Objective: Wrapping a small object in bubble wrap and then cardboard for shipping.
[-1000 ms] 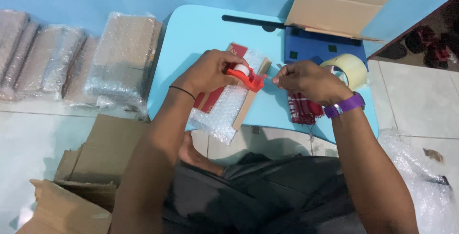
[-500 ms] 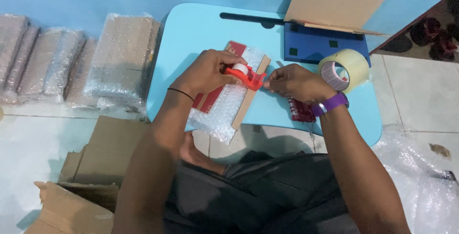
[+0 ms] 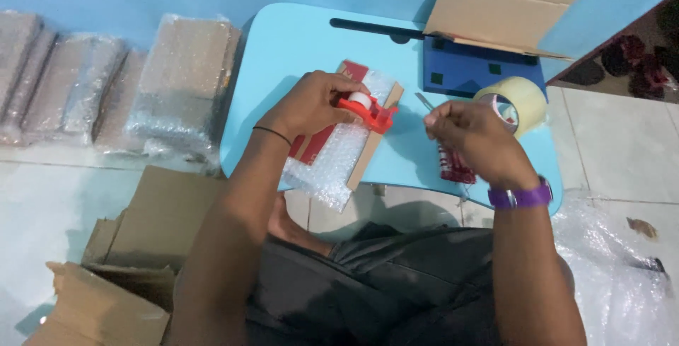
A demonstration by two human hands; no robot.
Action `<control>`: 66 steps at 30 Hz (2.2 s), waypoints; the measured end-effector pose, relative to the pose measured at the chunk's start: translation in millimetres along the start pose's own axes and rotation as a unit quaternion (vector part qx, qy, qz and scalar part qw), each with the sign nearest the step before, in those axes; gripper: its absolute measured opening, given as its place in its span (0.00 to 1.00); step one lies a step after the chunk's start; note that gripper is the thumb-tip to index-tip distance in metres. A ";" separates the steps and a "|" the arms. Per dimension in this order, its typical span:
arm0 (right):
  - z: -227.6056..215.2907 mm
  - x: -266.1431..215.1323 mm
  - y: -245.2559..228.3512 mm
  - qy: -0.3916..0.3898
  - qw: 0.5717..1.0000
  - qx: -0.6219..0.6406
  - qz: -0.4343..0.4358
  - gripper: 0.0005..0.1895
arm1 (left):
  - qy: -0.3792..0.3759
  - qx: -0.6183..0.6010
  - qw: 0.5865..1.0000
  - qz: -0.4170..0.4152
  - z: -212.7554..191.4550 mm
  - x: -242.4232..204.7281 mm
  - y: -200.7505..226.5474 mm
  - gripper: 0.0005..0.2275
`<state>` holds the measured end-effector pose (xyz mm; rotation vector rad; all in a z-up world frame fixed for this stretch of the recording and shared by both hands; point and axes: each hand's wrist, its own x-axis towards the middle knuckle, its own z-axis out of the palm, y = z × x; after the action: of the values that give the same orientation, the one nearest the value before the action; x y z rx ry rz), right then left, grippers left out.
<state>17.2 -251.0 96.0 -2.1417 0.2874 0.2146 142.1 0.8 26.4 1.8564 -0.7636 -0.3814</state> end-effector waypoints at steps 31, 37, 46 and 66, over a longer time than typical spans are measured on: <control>130.6 27.7 -39.6 -0.029 0.943 -0.325 -0.064 0.17 | 0.010 0.057 0.998 -0.018 1.0 4.4 -1.9 0.21; 130.4 2.2 -49.7 -0.054 0.905 -0.382 -0.180 0.18 | 0.005 0.061 0.998 -0.026 2.8 7.7 -8.7 0.26; 120.2 -6.4 -54.2 -0.132 0.913 -0.334 -0.195 0.27 | 0.003 0.060 0.998 -0.035 7.0 7.9 -16.3 0.29; 31.0 53.5 -27.6 0.007 0.976 -0.218 -0.024 0.17 | -0.016 0.069 0.995 -0.068 -1.3 -1.7 16.5 0.24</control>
<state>75.0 -216.9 86.9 -2.5824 0.2084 0.2526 136.2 -1.3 41.8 2.0428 -0.7021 -0.4563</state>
